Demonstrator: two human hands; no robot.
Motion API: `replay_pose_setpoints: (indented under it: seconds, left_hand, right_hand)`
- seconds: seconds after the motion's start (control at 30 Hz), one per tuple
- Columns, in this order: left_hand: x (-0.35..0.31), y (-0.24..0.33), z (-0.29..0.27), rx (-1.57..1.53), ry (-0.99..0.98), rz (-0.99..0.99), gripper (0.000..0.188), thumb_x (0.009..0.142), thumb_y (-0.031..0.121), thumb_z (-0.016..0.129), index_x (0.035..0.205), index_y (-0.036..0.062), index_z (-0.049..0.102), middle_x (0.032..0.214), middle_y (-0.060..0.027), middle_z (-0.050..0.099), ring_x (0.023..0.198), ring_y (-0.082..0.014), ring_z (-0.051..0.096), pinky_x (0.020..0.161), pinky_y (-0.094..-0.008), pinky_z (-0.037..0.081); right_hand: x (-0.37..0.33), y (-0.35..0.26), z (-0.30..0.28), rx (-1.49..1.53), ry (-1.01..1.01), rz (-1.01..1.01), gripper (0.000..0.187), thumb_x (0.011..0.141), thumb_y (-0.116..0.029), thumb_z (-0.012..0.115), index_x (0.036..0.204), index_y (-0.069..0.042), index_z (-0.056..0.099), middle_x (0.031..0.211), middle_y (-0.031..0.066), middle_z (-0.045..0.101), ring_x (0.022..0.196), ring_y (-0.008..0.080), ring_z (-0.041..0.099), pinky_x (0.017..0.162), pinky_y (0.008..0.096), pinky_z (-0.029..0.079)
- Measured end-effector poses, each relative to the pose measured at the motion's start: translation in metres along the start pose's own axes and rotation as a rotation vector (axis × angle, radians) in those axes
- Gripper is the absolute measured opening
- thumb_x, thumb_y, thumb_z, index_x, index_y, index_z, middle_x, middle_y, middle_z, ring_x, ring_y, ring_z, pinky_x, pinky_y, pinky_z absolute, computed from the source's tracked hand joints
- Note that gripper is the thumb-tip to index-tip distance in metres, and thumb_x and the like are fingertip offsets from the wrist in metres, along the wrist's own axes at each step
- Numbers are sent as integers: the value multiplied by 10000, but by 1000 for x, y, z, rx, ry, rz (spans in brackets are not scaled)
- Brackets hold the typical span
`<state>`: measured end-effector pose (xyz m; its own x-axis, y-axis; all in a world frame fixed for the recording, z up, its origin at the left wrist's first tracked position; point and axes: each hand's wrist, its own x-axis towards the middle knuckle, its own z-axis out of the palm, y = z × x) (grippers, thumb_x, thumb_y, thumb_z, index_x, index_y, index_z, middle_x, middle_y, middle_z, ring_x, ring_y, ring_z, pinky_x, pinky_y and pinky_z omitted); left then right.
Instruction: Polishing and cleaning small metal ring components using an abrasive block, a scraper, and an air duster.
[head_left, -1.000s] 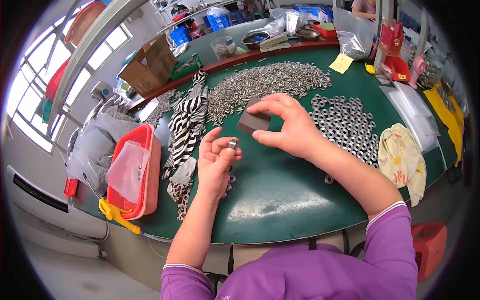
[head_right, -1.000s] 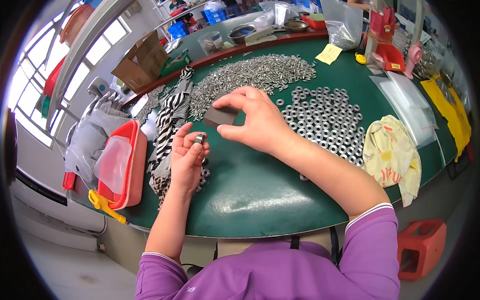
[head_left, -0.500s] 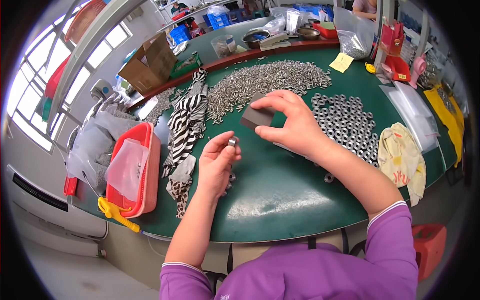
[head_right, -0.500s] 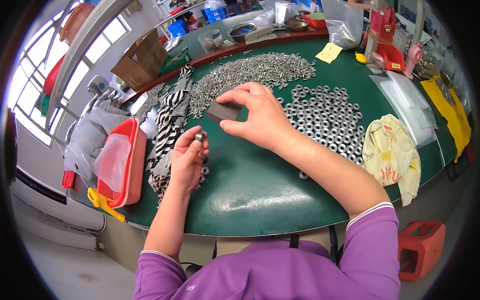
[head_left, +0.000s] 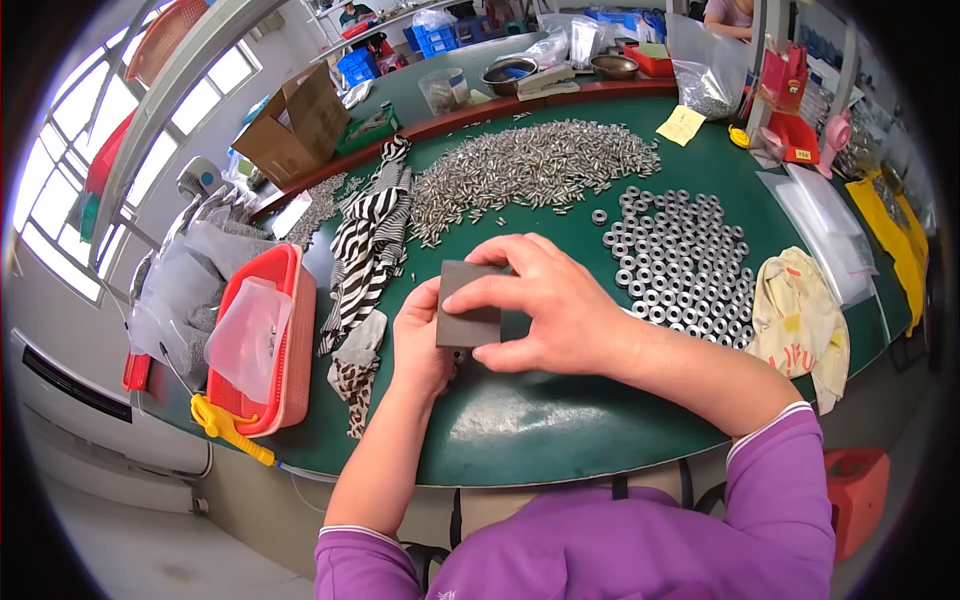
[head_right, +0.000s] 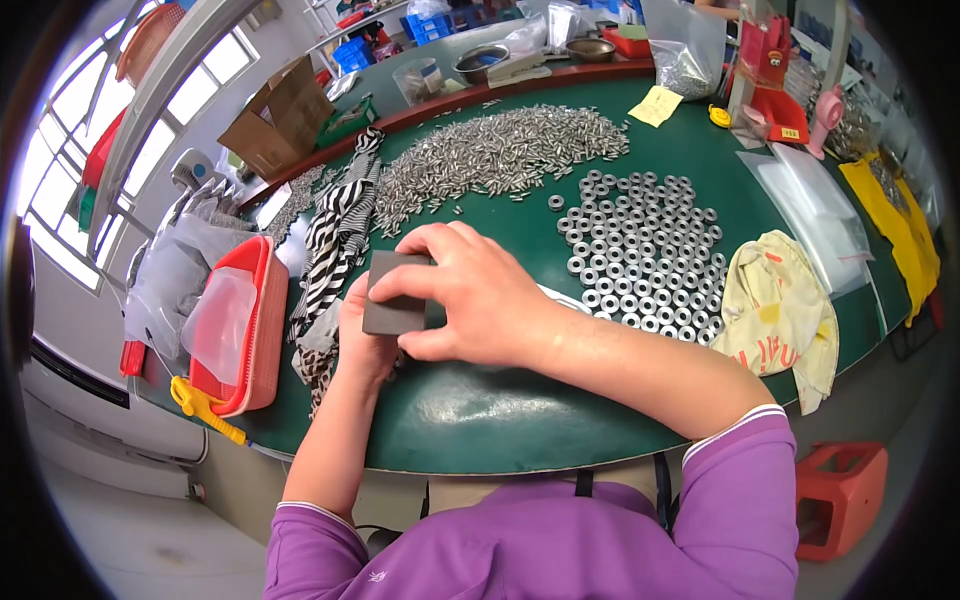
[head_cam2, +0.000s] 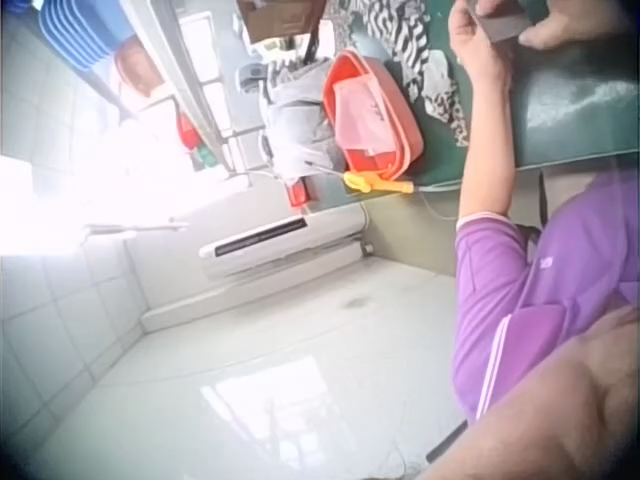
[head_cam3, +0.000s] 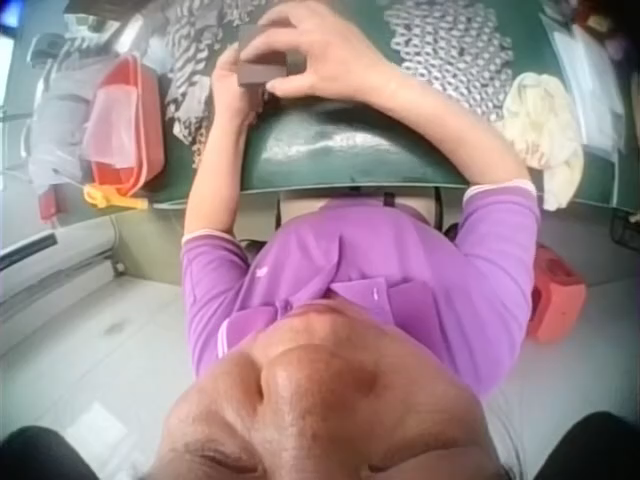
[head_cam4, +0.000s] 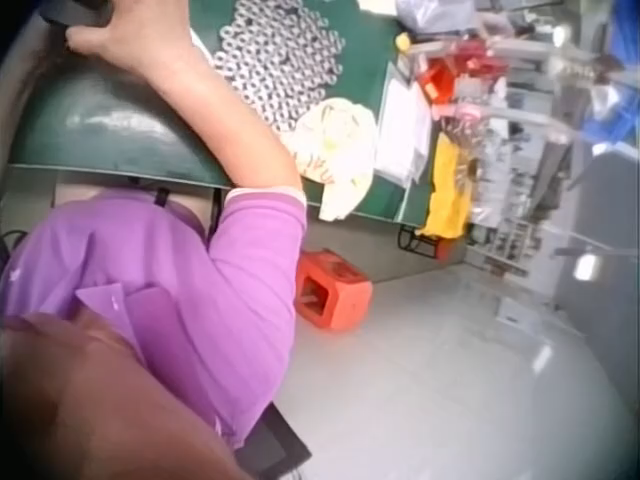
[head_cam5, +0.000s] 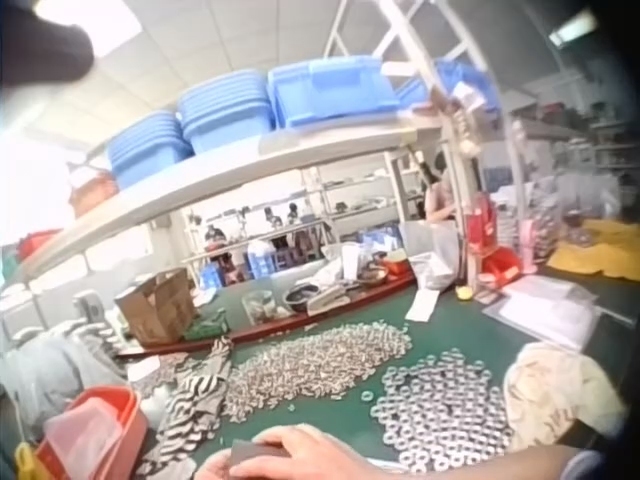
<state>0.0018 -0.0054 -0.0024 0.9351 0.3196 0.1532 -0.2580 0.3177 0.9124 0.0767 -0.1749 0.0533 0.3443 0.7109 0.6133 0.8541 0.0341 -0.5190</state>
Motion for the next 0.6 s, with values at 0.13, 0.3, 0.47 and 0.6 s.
replay_pose_setpoints:
  seconds: [0.13, 0.3, 0.47, 0.6]
  left_hand:
    - [0, 3, -4, 11, -58, 15, 293, 847, 41, 595, 1132, -11, 545, 1029, -107, 609, 835, -151, 601, 760, -267, 506]
    - [1, 4, -3, 23, -35, 47, 377, 846, 46, 599, 1200, 10, 475, 1052, -97, 591, 895, -159, 592, 782, -276, 503]
    - [-1, 5, 5, 16, -15, 103, 489, 822, 91, 610, 1265, 87, 404, 1105, -92, 556, 974, -185, 572, 827, -311, 492]
    - [-2, 9, 6, 43, -65, 119, 580, 827, 61, 625, 1304, 49, 296, 1049, -120, 581, 819, -155, 596, 735, -287, 517]
  right_hand:
    - [7, 35, -15, -230, 225, 180, 400, 628, -200, 704, 1020, -147, 640, 1109, 105, 520, 1072, 281, 484, 934, 377, 398]
    - [6, 29, -10, -29, 122, 173, 422, 620, -227, 722, 1028, -162, 638, 1121, 102, 520, 1085, 270, 485, 941, 388, 391]
    - [0, -2, 2, 26, 3, -11, 421, 607, -242, 728, 1014, -186, 636, 1111, 124, 512, 1038, 304, 495, 904, 397, 414]
    - [7, 33, -14, -75, 195, 209, 422, 620, -224, 711, 1027, -143, 639, 1060, 104, 548, 1034, 270, 512, 905, 373, 420]
